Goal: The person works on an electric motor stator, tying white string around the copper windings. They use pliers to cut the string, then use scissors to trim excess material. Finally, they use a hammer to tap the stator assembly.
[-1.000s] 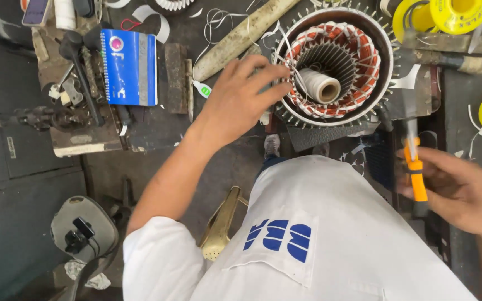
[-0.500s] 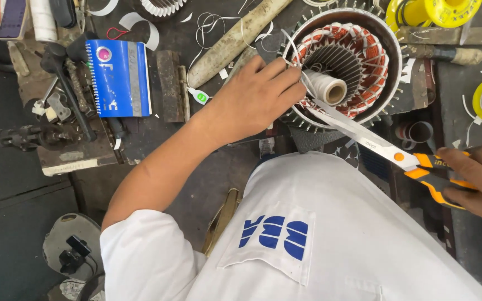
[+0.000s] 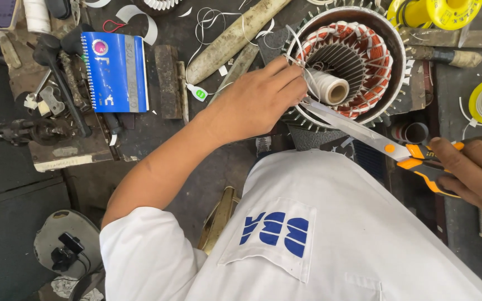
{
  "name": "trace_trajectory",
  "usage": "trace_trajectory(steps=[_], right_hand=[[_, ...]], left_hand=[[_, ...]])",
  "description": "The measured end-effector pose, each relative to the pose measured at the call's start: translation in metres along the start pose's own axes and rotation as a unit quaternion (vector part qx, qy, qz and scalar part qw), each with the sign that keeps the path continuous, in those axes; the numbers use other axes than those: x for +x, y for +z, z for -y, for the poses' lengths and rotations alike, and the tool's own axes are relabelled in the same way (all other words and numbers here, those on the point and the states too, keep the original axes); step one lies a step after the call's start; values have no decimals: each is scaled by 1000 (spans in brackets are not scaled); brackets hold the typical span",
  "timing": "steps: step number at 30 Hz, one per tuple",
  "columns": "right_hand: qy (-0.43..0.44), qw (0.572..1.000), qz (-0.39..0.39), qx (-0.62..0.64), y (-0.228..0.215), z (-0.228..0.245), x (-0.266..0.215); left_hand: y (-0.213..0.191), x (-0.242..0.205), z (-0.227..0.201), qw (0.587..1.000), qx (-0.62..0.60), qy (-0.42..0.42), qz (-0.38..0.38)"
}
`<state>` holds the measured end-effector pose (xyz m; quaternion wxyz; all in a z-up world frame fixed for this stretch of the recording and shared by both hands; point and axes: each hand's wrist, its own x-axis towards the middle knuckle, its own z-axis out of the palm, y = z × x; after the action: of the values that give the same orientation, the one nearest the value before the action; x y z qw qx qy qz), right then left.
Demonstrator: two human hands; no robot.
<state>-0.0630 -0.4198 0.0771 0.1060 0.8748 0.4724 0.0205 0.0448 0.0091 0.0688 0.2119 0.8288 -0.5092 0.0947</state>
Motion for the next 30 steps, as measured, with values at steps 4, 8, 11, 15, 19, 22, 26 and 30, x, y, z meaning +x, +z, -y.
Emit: trace_trajectory(steps=[4, 8, 11, 15, 19, 22, 26, 30], right_hand=[[-7, 1000, 12, -20, -6, 2, 1], [-4, 998, 35, -44, -10, 1, 5], [12, 1000, 0, -11, -12, 3, 9], [0, 997, 51, -59, -4, 3, 0], [2, 1000, 15, -26, -20, 7, 12], [-11, 1000, -28, -5, -28, 12, 21], [-63, 995, -68, -49, -38, 12, 31], [-31, 997, -20, -68, -20, 15, 7]], left_hand=[[-1, -1, -1, 998, -49, -23, 15], [-3, 0, -2, 997, -63, -27, 24], [-2, 0, -1, 998, -57, -28, 28], [-3, -1, 0, 997, -60, -25, 31], [-1, -2, 2, 998, -63, -14, 27], [-1, -1, 3, 999, -50, -3, 23], [4, -3, 8, 993, -108, -12, 48], [-2, -9, 12, 987, -150, -27, 40]])
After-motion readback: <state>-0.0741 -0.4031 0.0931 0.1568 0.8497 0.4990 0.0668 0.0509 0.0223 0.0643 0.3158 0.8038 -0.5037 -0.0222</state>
